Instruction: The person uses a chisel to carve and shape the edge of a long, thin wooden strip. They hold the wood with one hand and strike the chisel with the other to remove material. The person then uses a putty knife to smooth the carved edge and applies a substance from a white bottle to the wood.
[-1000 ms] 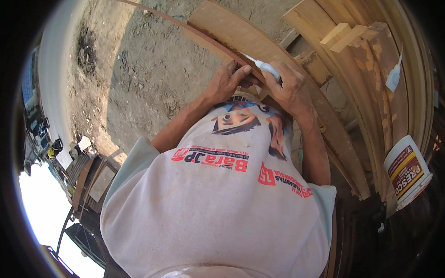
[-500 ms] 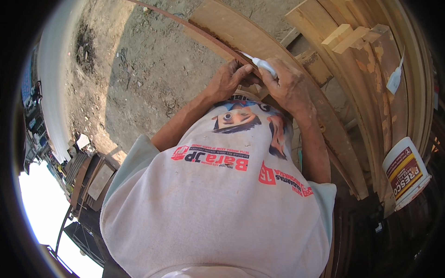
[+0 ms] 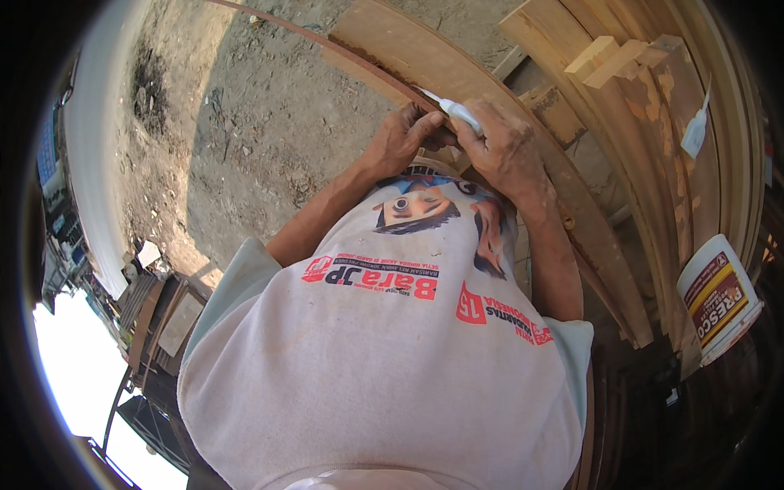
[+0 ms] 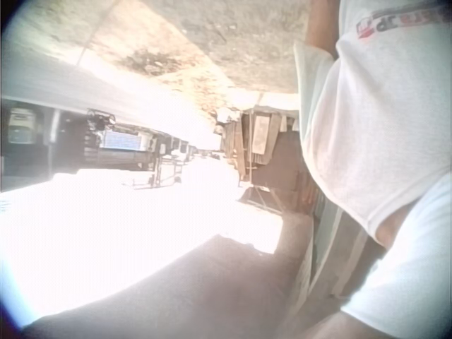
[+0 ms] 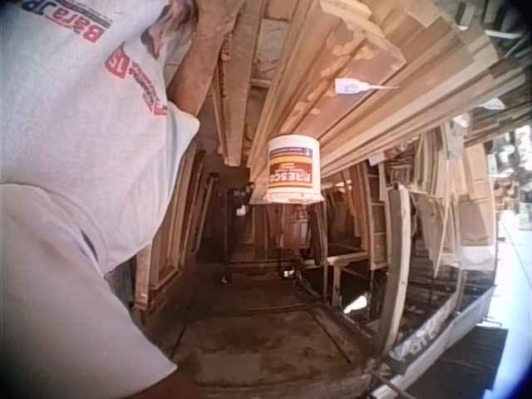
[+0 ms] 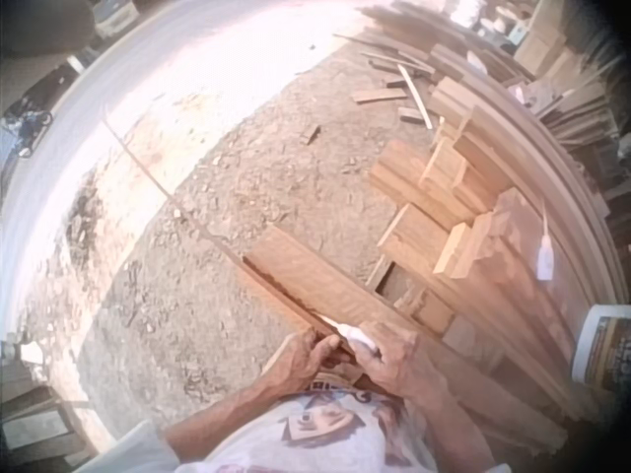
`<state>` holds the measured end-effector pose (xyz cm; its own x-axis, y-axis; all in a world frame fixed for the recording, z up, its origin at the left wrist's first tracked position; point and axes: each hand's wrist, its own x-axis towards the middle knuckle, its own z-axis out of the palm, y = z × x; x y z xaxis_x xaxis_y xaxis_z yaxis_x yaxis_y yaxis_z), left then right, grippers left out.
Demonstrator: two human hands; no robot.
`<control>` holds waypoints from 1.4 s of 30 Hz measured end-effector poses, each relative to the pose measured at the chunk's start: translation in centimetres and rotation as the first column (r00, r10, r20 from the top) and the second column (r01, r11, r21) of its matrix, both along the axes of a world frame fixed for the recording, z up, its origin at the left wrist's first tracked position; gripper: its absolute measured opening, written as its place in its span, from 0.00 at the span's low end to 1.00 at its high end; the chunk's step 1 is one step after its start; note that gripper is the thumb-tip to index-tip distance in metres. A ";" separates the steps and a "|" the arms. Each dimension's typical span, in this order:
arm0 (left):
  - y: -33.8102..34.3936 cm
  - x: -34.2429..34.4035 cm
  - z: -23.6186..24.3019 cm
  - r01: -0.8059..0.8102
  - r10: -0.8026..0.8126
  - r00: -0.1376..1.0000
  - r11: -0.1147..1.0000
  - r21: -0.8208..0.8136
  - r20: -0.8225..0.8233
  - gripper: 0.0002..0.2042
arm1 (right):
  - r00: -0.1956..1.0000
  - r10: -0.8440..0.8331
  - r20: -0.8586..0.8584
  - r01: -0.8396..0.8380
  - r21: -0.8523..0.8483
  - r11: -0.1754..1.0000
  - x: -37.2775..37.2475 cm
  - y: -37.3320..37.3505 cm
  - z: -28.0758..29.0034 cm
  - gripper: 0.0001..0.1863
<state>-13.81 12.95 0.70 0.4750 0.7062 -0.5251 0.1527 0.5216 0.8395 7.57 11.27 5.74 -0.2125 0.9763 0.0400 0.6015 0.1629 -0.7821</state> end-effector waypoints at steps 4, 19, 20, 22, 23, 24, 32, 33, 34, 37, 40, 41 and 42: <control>-0.1 0.0 -0.2 0.000 0.000 1.000 1.000 0.011 -0.008 0.20 | 1.000 0.014 0.008 -0.014 -0.006 1.000 -0.1 0.2 0.2 0.08; 0.2 -0.1 0.5 0.014 -0.015 1.000 1.000 -0.016 -0.005 0.20 | 0.999 0.024 0.044 -0.025 0.016 1.000 0.1 -0.3 0.7 0.06; 0.2 -0.1 0.4 0.014 -0.014 1.000 1.000 -0.013 0.002 0.20 | 0.999 0.018 0.045 -0.018 0.012 1.000 0.1 -0.4 0.8 0.06; 0.2 -0.1 0.3 0.013 -0.013 1.000 1.000 -0.007 0.018 0.19 | 0.999 0.015 0.039 -0.015 0.013 1.000 0.0 -0.3 1.0 0.06; 0.2 0.0 0.3 0.016 -0.016 1.000 1.000 -0.009 0.013 0.19 | 0.999 0.012 0.036 -0.013 0.014 1.000 0.0 -0.3 1.0 0.06; 0.2 -0.1 0.4 0.020 -0.020 1.000 1.000 -0.011 0.008 0.19 | 0.999 0.007 0.042 -0.008 0.015 1.000 0.0 -0.4 1.0 0.06; -0.2 0.1 -0.6 -0.010 0.009 1.000 1.000 -0.016 -0.003 0.19 | 0.997 -0.061 0.052 0.063 -0.052 0.997 1.5 -1.6 1.5 0.06; -0.2 0.0 -0.7 -0.016 0.016 1.000 1.000 -0.020 -0.002 0.19 | 0.997 -0.061 0.043 0.063 -0.046 0.997 1.5 -1.6 1.6 0.07; -0.2 0.0 -0.7 -0.018 0.018 1.000 1.000 -0.023 0.001 0.19 | 0.997 -0.065 0.035 0.066 -0.039 0.997 1.4 -1.6 1.6 0.07; 0.0 0.0 -0.5 -0.001 0.001 1.000 1.000 0.001 0.015 0.19 | 0.999 -0.052 0.006 0.052 0.000 0.999 0.9 -1.4 1.0 0.07; 0.2 0.0 -0.3 0.018 -0.019 1.000 1.000 0.025 0.021 0.19 | 0.999 -0.029 0.031 0.028 0.017 0.999 0.8 -1.6 0.3 0.07; 0.2 0.0 -0.1 0.016 -0.017 1.000 1.000 0.010 0.011 0.19 | 0.999 -0.020 0.050 0.019 0.017 1.000 0.9 -1.6 0.2 0.07; 0.2 0.0 0.2 0.015 -0.015 1.000 1.000 -0.005 0.002 0.19 | 0.998 -0.027 0.057 0.027 0.002 1.000 1.0 -1.8 0.3 0.07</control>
